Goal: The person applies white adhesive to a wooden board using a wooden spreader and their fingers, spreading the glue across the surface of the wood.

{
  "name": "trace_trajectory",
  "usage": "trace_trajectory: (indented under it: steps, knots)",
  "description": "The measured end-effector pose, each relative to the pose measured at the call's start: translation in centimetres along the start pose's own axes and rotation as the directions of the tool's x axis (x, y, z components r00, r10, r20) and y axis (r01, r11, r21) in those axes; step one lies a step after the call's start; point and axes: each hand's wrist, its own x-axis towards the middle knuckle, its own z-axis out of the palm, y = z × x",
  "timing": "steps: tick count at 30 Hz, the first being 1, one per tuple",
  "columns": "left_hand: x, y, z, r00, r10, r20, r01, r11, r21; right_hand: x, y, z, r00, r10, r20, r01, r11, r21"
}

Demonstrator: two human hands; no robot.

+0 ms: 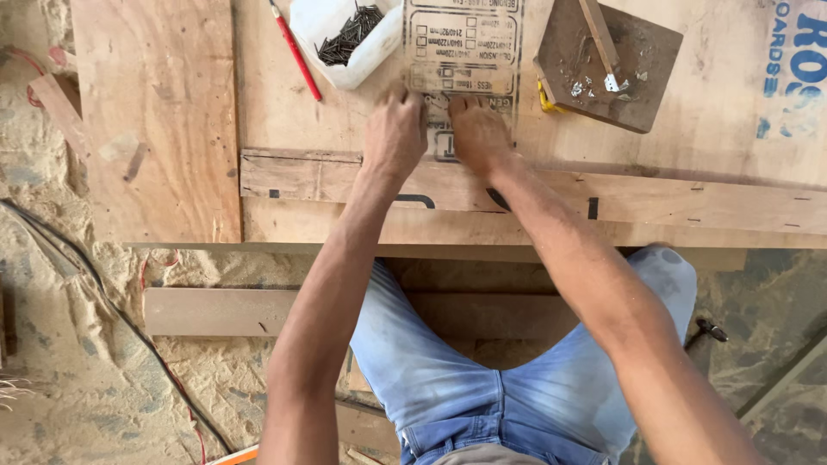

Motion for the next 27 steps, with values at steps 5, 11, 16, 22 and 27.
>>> trace_trajectory:
  steps: [5, 11, 16, 22, 27]
  knots:
    - [5.6, -1.6, -9.3, 0.947, -0.079, -0.311, 0.056, 0.995, -0.083, -0.2, 0.4, -0.4, 0.996, -0.091, -0.012, 0.090, 0.993, -0.076]
    - [10.2, -4.1, -14.1, 0.956, -0.138, -0.258, 0.125, 0.990, -0.064, -0.6, 0.6, -1.2, 0.986, -0.164, 0.004, 0.164, 0.984, -0.071]
    - [5.3, 0.5, -11.3, 0.986, -0.030, -0.161, -0.032, 0.928, -0.371, 1.2, 1.6, -2.2, 0.986, 0.159, 0.053, -0.165, 0.870, 0.464]
    - [1.9, 3.7, -7.1, 0.995, 0.071, 0.070, -0.059, 0.985, -0.162, 1.5, 3.4, -6.6, 0.979, 0.112, -0.169, 0.070, 0.596, 0.800]
    - [1.1, 3.7, -4.1, 0.986, 0.075, 0.152, -0.072, 0.997, -0.027, 4.0, -0.2, -10.2, 0.950, -0.047, -0.309, 0.284, 0.543, 0.790]
